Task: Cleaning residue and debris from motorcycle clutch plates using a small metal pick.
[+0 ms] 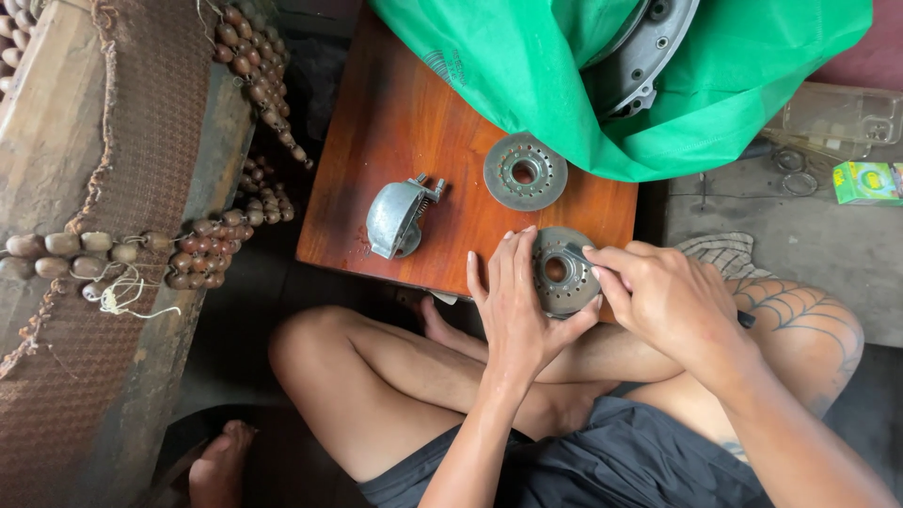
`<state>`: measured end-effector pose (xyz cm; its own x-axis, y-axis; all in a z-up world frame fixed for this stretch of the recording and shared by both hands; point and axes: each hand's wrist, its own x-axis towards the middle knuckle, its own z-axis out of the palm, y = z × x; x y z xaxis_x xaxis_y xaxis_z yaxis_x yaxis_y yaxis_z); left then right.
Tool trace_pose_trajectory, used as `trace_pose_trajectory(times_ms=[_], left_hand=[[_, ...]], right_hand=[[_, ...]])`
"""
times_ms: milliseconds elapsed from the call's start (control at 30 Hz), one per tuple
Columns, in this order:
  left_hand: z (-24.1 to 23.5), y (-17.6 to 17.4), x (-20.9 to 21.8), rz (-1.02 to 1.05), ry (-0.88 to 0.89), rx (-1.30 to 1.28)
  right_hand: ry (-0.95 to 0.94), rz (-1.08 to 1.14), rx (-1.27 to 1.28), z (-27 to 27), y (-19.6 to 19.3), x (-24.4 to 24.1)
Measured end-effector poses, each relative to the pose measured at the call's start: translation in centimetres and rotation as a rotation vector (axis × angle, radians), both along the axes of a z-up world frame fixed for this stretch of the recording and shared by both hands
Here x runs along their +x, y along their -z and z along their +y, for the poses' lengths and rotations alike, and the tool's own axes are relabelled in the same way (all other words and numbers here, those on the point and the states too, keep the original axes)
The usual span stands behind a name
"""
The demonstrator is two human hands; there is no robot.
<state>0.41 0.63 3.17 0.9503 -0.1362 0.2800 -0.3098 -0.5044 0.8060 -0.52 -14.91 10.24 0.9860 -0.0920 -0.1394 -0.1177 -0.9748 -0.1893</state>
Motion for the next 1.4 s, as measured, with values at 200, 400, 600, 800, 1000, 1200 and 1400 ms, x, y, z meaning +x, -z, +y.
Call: trace_pose_trajectory(times_ms=[200,400,600,800,1000,1200,1400], left_hand=[[0.2,-0.3,0.1,0.02,0.02,-0.009],[0.4,-0.4,0.3,0.043,0.047,-0.003],[0.5,-0.4,0.3,0.053,0.053,-0.002],[0.4,-0.5,0.3,0.06,0.052,0.008],[0.3,-0.4,0.2,0.054,0.052,0.012],[0.3,-0.3,0.2,0.045,0.036,0.025],[0.3,0.0,0.1,0.032,0.04,0.041]], right_hand=[[-0.04,0.065,0.093,-0.6,-1.0,0.8],[-0.135,0.085,0.107,-1.3,-1.1,1.3],[-0.124,0.149,0.085,-1.4,-1.1,1.7],[-0.092,0.193,0.24,-2.1,-0.8,1.4],[-0.009,0.165,0.342,-2.2,-0.3,0.8],[0.032,0.11,0.483,-2.7,1.0,0.1],[0.026,-0.018,0.552,-2.2,1.6,-1.2]])
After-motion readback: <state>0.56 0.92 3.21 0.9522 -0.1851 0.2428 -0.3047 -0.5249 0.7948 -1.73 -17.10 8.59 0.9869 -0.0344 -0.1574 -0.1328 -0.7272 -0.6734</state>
